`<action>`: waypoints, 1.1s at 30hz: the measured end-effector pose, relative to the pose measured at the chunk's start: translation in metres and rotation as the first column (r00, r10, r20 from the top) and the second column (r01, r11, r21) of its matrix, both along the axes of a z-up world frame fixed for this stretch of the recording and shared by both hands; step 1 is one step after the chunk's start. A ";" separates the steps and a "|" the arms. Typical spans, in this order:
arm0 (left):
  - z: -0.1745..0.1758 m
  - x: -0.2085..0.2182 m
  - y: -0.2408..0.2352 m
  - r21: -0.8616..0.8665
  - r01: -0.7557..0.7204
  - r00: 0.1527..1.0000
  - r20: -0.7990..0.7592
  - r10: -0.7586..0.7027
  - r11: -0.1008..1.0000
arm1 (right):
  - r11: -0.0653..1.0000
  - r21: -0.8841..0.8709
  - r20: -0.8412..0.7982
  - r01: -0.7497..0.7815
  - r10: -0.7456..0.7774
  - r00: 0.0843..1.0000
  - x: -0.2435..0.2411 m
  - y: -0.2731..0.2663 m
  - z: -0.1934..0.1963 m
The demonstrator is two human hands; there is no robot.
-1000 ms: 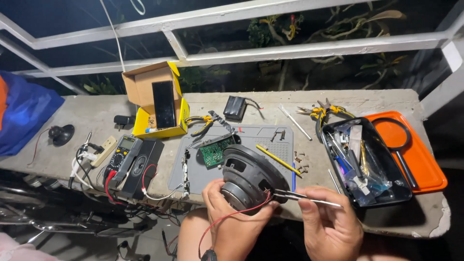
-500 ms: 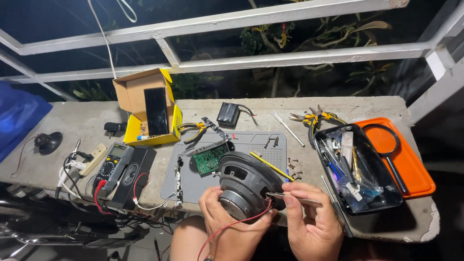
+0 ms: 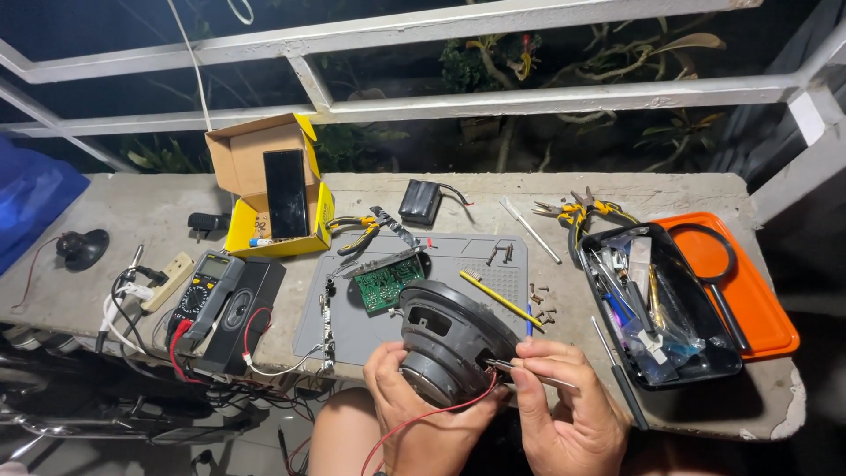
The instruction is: The person uses a small metal tool to adjust the internal components of a speaker driver, focusing on the voice coil and magnet assembly. They repeatedly probe and reposition parts within the speaker while holding it in their lap.
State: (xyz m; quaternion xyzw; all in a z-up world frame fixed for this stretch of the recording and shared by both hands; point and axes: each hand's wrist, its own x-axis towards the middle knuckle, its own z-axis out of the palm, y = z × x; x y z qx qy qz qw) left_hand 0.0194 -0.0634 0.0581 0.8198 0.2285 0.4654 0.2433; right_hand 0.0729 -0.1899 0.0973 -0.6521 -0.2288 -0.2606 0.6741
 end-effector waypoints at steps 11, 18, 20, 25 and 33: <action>-0.002 -0.003 0.003 -0.024 0.015 1.000 -0.016 -0.015 1.000 | 0.999 0.033 -0.015 0.011 -0.011 1.000 -0.002 0.006 -0.002; -0.009 -0.005 0.008 -0.027 0.031 0.999 -0.028 -0.032 0.999 | 0.987 0.152 -0.094 -0.051 0.066 0.993 -0.005 0.006 -0.009; -0.008 -0.004 0.008 -0.002 0.030 0.999 -0.022 -0.030 1.000 | 0.991 0.125 -0.074 -0.049 0.059 0.996 -0.003 0.004 -0.009; -0.004 -0.002 0.006 0.040 0.016 1.000 -0.016 -0.016 0.999 | 0.996 0.084 -0.043 -0.043 0.047 0.998 -0.003 0.002 -0.006; -0.001 0.000 0.001 0.037 -0.020 1.000 0.012 0.020 0.999 | 0.997 -0.054 0.010 0.054 -0.053 0.999 -0.003 0.001 -0.004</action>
